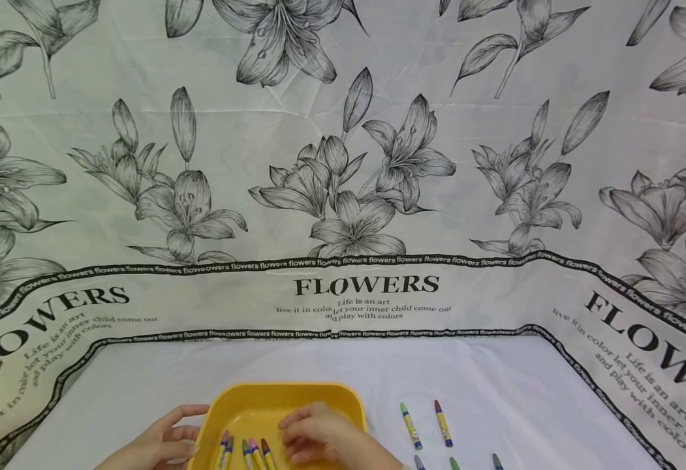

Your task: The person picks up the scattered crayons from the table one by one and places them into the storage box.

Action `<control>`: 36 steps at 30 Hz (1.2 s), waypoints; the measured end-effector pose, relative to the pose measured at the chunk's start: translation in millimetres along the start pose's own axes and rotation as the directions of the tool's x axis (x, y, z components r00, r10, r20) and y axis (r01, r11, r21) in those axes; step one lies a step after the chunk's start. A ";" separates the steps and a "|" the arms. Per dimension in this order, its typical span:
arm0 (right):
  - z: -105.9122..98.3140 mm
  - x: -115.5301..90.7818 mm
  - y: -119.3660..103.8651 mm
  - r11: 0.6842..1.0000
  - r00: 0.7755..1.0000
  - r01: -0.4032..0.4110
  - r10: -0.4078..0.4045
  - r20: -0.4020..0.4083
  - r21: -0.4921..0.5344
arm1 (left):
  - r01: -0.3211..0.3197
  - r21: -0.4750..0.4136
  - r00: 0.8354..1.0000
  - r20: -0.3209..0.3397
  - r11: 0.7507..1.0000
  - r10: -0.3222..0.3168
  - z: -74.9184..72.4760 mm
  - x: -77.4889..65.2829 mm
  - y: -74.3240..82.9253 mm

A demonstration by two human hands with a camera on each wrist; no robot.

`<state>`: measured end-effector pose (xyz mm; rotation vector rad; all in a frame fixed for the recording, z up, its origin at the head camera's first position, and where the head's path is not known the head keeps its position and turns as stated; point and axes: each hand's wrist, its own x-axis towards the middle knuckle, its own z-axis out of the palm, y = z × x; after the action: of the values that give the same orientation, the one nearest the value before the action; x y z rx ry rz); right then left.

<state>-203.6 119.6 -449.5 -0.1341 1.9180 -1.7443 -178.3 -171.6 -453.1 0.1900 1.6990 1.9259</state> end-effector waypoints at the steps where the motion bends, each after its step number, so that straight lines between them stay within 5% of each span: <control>1: -1.4 -0.7 -1.4 1.000 1.000 0.004 -0.004 0.003 0.004 | 0.003 0.003 1.000 -0.004 1.000 -0.003 0.0 -0.1 -0.1; 20: -62.4 -23.7 -38.4 0.999 0.999 0.029 -0.030 0.024 0.020 | 0.016 -0.008 1.000 -0.020 1.000 -0.016 -0.3 -0.3 -0.5; 36: -124.0 -51.9 -45.9 0.998 0.999 0.036 -0.035 -0.026 0.049 | 0.005 -0.028 1.000 0.007 1.000 -0.004 -1.0 -0.5 -0.2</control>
<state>-227.7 244.9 -387.3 -0.1299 1.8995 -1.8229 -178.3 -172.7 -453.4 0.1815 1.6656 1.9429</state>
